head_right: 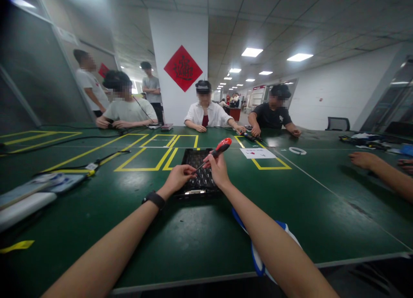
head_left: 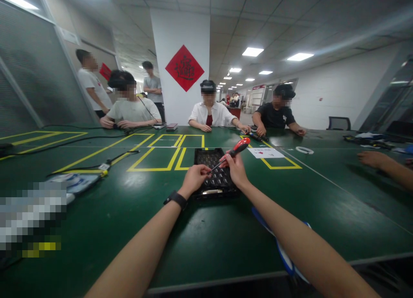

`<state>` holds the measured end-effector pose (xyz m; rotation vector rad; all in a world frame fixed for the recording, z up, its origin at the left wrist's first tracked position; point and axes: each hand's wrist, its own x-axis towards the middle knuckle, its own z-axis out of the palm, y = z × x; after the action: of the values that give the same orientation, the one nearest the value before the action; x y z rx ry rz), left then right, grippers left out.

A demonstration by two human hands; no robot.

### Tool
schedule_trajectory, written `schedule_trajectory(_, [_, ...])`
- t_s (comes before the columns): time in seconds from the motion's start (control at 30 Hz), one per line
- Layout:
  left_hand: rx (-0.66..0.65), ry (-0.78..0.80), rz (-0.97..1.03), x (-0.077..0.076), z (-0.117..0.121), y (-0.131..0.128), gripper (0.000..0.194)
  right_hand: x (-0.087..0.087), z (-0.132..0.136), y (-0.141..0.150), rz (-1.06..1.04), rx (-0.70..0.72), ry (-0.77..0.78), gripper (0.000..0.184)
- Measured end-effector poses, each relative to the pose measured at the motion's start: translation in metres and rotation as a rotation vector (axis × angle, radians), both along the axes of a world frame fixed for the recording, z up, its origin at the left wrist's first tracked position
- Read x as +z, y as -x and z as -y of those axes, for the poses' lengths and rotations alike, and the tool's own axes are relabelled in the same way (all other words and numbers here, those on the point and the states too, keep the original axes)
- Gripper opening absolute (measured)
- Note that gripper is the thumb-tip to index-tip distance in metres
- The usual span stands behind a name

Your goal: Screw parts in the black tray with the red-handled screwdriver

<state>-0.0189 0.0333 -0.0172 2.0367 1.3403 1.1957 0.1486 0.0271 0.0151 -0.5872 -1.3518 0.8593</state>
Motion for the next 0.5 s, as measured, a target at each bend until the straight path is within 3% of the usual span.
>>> schedule_trajectory(0.2, [-0.118,-0.044,-0.059,0.008,0.005,0.000,0.023,0.011,0.018,0.009,0.051,0.008,0.002,0.030])
schedule_trajectory(0.33, [-0.129,-0.054,-0.013,0.018,0.020,-0.005,0.040,0.008,0.016,0.007,-0.011,-0.134,0.030,0.030])
schedule_trajectory(0.5, [-0.100,-0.089,-0.025,0.025,0.034,-0.009,0.038,0.001,0.012,0.002,-0.048,-0.312,0.097,0.028])
